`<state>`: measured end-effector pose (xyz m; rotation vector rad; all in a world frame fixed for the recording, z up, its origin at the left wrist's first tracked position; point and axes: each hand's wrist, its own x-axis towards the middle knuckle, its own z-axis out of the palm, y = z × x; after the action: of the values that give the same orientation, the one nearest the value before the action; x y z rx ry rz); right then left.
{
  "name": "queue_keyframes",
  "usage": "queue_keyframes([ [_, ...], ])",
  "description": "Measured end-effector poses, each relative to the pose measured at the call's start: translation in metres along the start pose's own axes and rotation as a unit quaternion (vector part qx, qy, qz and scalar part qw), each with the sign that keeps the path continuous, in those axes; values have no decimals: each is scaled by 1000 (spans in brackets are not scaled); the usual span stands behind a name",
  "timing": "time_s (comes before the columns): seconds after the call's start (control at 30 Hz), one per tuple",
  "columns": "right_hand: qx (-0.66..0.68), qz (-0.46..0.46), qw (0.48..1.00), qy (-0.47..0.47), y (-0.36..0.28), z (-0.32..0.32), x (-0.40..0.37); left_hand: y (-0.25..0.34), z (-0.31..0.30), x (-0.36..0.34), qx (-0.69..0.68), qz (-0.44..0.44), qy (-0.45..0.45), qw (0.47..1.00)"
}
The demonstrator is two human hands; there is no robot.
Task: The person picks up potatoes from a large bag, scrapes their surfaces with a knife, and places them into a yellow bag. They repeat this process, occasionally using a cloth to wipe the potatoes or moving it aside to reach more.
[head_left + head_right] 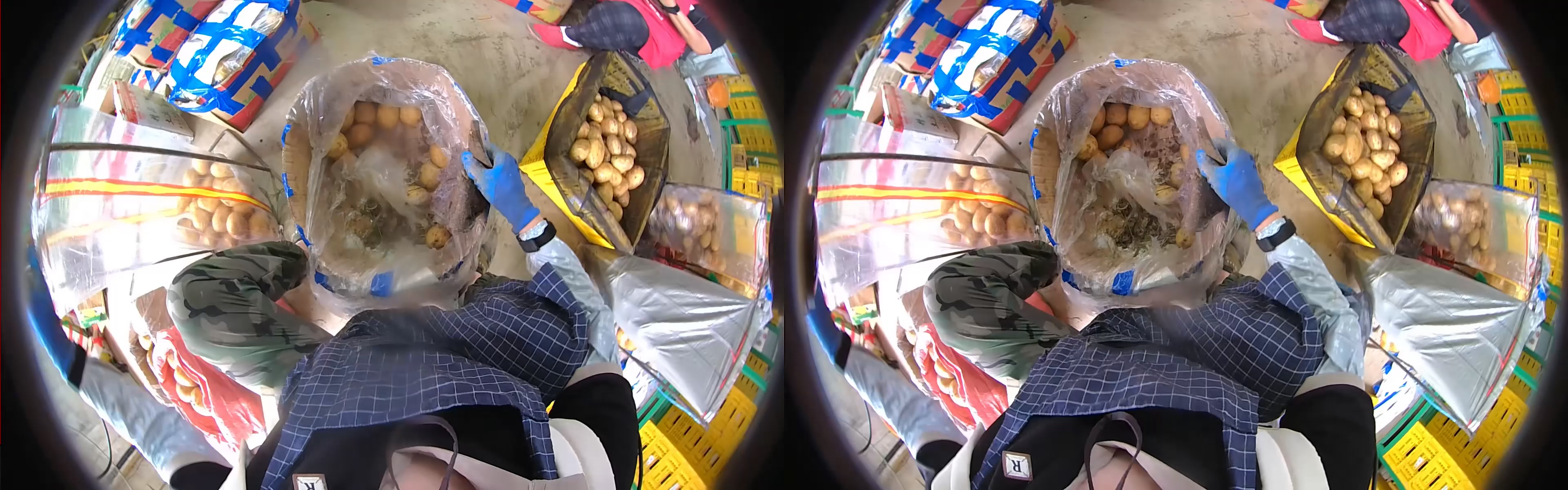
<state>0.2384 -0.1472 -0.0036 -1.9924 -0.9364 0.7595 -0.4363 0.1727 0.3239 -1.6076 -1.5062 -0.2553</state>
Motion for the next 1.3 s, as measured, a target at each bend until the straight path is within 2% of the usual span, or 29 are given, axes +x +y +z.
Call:
queue_keyframes([
  [0.03,-1,14,1000,-3,4,-3,1,16,-12,-7,11,25,-8,1000],
  [0.07,-3,30,1000,-9,9,-6,1,38,-18,-19,-79,18,4,997],
  [0.1,-6,45,999,-15,15,-9,2,91,-43,-37,-211,13,14,977],
  [0.13,-20,8,1000,4,24,-10,1,148,-70,-56,-352,15,6,936],
  [0.2,-32,46,997,-52,20,-16,-7,267,-116,-96,-589,43,-91,802],
  [0.23,-37,61,994,-77,15,-20,-5,325,-131,-116,-663,74,-164,727],
  [0.3,-11,103,988,-117,8,-22,-16,443,-142,-165,-710,171,-315,606],
  [0.33,15,118,984,-135,5,-22,-21,497,-135,-196,-691,217,-378,577],
  [0.37,41,132,979,-149,6,-23,-23,556,-101,-247,-662,333,-306,597],
  [0.4,51,108,986,-113,17,-18,-26,589,-94,-289,-619,370,-390,572],
  [0.43,65,100,988,-97,25,-16,-28,610,-96,-315,-567,405,-471,540],
  [0.47,78,93,989,-81,33,-14,-29,616,-105,-325,-503,500,-511,485],
  [0.53,96,93,989,-70,37,-14,-26,623,-111,-349,-451,555,-546,437],
  [0.6,105,118,984,-85,29,-15,-26,634,-99,-412,-487,486,-562,458],
  [0.67,106,140,980,-88,17,-17,-23,663,-53,-499,-546,474,-532,441],
  [0.73,111,147,979,-89,18,-17,-22,663,-44,-506,-539,499,-535,418],
  [0.77,116,145,979,-86,21,-17,-21,647,-67,-449,-501,532,-553,402],
  [0.83,136,143,978,-73,24,-19,-22,639,-73,-407,-456,599,-558,350],
  [0.9,167,143,974,-61,22,-20,-25,635,-50,-392,-441,660,-538,283],
  [0.97,203,169,962,-68,15,-23,-24,619,-28,-409,-612,423,-642,188],
  [1.0,220,180,956,-72,12,-25,-24,609,-32,-401,-644,294,-700,95],
  [1.03,226,174,957,-58,12,-26,-22,600,-38,-392,-662,158,-732,-3],
  [1.1,236,164,957,-32,15,-28,-23,569,-80,-327,-557,-108,-777,-272],
  [1.2,254,125,957,61,7,-42,-21,536,-69,-305,-586,-120,-741,-304],
  [1.23,257,97,961,36,1,-50,-20,524,-69,-300,-592,-129,-731,-313],
  [1.27,221,93,970,39,-7,-51,-20,515,-73,-298,-607,-130,-733,-277],
  [1.3,181,91,978,44,-18,-49,-19,508,-73,-295,-620,-131,-716,-293],
])
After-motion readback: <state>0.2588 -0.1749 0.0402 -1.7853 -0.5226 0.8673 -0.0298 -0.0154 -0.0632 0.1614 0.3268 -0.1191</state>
